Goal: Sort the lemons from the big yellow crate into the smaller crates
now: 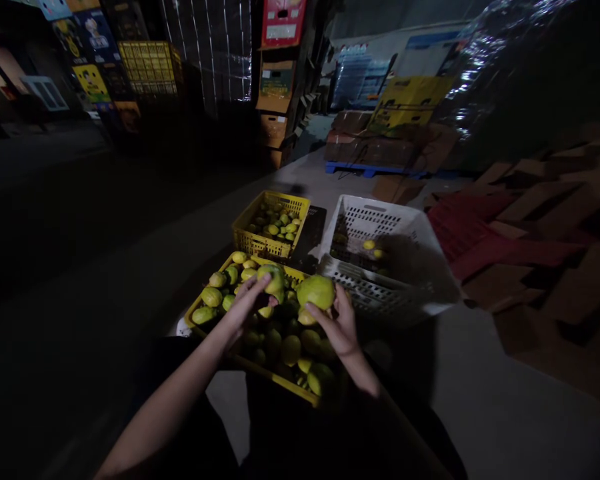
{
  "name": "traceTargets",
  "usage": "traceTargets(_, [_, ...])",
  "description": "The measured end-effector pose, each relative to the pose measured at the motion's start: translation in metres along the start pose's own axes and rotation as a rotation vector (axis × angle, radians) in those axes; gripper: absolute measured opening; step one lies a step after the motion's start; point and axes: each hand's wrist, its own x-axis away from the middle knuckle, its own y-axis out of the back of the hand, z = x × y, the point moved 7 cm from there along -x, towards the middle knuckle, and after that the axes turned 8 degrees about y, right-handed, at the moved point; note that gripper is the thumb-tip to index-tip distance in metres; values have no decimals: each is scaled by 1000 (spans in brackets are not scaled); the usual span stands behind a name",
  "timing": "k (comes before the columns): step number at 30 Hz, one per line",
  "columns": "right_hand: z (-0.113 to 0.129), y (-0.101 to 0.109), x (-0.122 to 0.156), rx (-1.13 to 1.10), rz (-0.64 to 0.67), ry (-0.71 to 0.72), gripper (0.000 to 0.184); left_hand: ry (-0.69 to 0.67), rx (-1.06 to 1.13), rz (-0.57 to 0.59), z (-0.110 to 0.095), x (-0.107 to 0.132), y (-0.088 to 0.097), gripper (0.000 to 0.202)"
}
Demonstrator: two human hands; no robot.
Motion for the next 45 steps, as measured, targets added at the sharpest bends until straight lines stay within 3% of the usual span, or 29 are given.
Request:
traceTargets(2, [-16,-7,4,-276,-41,-202,51,252,165,66,13,-1,-4,51])
traceTargets(4, [-27,-16,8,-487,-60,-359,47,396,275,71,19,0,-4,59])
traceTargets(9, [-24,-38,14,-743,96,-560,46,512,361,117,30,-2,-5,66])
traceTargets(12, [-16,-41,14,-819,141,-572,46,508,405,159,31,0,-9,62])
traceTargets(16, [-13,-36,10,-910,89,-539,35,442,465,177,22,4,-15,60])
traceTargets(20, [-18,-27,6,-978,-64,-532,18,418,412,80,20,4,-11,48])
traceTargets(23, [-24,-22,6,-984,-137,-545,17,412,373,-23,25,1,-3,36])
traceTargets(28, [-33,-28,10,-924,2,-673,41,495,333,-111,37,-1,2,33])
traceTargets(34, [-48,-43,21,-821,71,-781,24,570,368,-158,46,3,3,29])
traceTargets(37, [-58,-52,32,-826,113,-860,27,579,441,-233,51,3,6,30])
traceTargets(41, [-64,-53,41,-820,79,-965,28,561,506,-194,56,-2,6,30])
traceTargets(43, [-59,-50,39,-799,57,-929,30,513,513,-160,56,-5,6,24])
traceTargets(45, [-46,-47,32,-746,73,-776,33,467,476,-125,55,-7,5,21])
